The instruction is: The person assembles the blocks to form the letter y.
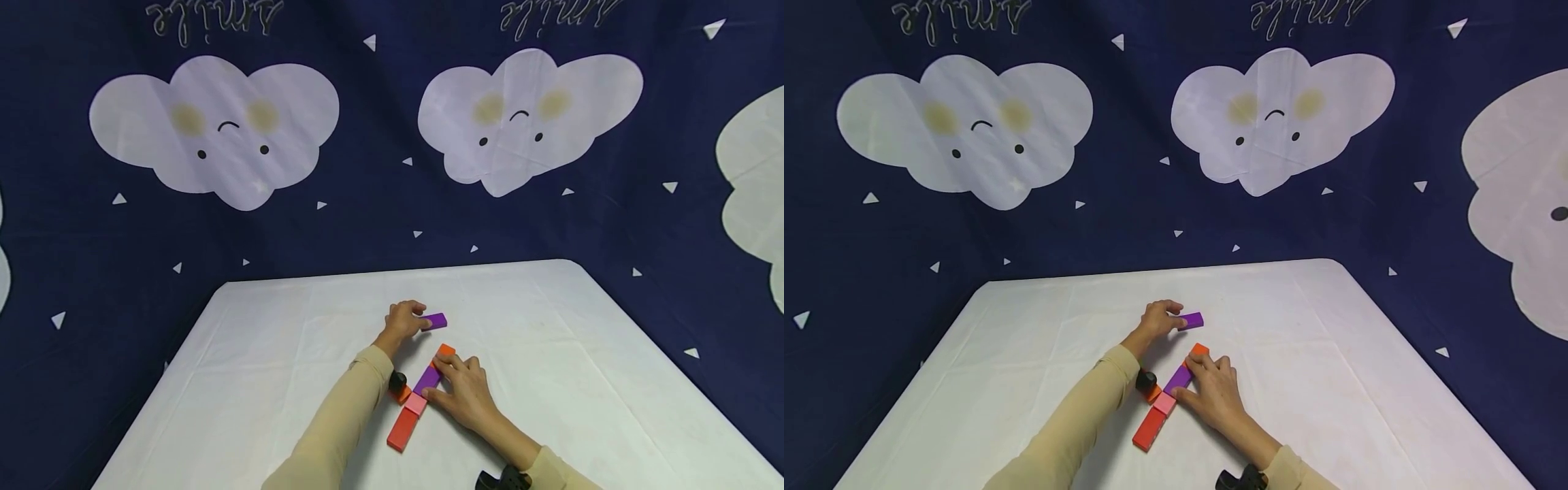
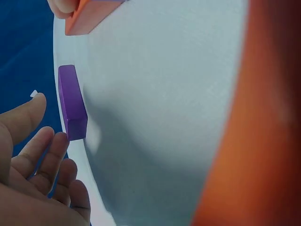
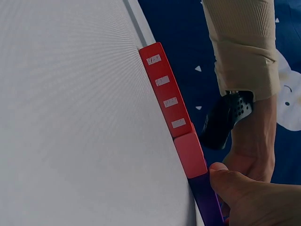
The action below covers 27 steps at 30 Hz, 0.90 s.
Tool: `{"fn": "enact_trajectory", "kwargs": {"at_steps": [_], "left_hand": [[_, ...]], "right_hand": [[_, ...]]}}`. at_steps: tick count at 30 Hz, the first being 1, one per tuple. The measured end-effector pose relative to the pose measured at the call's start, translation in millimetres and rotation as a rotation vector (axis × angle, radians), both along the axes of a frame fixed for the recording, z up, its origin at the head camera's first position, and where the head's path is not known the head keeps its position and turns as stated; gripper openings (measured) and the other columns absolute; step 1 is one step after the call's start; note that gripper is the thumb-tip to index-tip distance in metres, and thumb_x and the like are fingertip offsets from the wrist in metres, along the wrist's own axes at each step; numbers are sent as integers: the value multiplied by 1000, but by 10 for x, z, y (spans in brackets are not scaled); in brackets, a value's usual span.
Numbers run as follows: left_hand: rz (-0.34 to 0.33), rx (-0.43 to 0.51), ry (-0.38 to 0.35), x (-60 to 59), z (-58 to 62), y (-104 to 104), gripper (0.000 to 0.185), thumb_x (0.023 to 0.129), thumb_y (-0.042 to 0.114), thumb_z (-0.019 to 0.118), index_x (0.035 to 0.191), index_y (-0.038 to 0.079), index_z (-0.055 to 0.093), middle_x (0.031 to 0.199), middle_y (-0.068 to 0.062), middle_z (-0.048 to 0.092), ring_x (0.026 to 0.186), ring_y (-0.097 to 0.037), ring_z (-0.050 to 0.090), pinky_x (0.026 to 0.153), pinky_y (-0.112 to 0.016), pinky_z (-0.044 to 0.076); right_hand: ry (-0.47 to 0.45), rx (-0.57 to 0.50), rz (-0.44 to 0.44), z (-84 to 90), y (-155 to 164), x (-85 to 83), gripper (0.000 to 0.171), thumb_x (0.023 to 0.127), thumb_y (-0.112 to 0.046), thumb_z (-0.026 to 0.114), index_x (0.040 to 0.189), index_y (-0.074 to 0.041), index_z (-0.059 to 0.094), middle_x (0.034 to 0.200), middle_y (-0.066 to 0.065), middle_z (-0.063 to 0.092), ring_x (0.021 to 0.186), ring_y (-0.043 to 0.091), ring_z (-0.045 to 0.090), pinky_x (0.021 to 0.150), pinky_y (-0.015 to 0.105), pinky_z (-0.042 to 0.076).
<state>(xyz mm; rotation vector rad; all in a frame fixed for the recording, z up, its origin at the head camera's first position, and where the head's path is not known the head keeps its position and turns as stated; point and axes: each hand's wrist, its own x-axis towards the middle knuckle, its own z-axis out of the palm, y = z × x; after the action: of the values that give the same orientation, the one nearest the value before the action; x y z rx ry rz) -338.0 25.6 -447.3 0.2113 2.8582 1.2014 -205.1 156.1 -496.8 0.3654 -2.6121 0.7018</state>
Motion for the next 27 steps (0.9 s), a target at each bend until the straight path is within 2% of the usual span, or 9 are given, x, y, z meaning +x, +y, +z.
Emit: {"fn": "enact_trajectory", "kwargs": {"at_steps": [11, 15, 18, 24, 27], "left_hand": [[30, -29, -41, -33, 14, 4, 32, 76, 16, 76, 107, 13, 71, 103, -5, 70, 103, -23, 51, 92, -39, 35], [45, -29, -60, -37, 1, 2, 30, 73, 13, 77, 104, 13, 72, 97, -5, 70, 96, -22, 53, 85, -35, 41], [37, -46, -71, -37, -1, 4, 31, 73, 12, 78, 104, 13, 72, 97, -5, 70, 94, -21, 53, 81, -33, 42], [4, -104, -62, -28, 11, 9, 33, 73, 13, 78, 105, 13, 72, 100, -5, 70, 98, -23, 53, 86, -36, 41], [9, -111, -51, -12, 29, -3, 32, 72, 13, 78, 103, 12, 72, 100, -6, 71, 95, -24, 56, 85, -36, 42]], "right_hand": [[39, 8, 1, 11, -6, -4, 60, 66, -43, 80, 115, -9, 69, 115, 0, 64, 78, 12, 36, 69, 29, 28], [33, 6, 5, 7, 0, -2, 61, 66, -43, 79, 116, -8, 68, 117, 0, 64, 78, 13, 36, 69, 29, 28], [8, -2, 6, 9, 3, 0, 62, 67, -43, 79, 117, -9, 67, 118, 0, 63, 78, 13, 36, 70, 29, 28], [-15, -2, -3, 9, 4, 1, 62, 67, -43, 79, 117, -9, 67, 120, -1, 63, 79, 14, 36, 70, 29, 28], [-13, -1, -5, 5, 4, 3, 62, 67, -43, 79, 117, -9, 67, 119, -1, 63, 79, 13, 36, 69, 29, 28]]}}
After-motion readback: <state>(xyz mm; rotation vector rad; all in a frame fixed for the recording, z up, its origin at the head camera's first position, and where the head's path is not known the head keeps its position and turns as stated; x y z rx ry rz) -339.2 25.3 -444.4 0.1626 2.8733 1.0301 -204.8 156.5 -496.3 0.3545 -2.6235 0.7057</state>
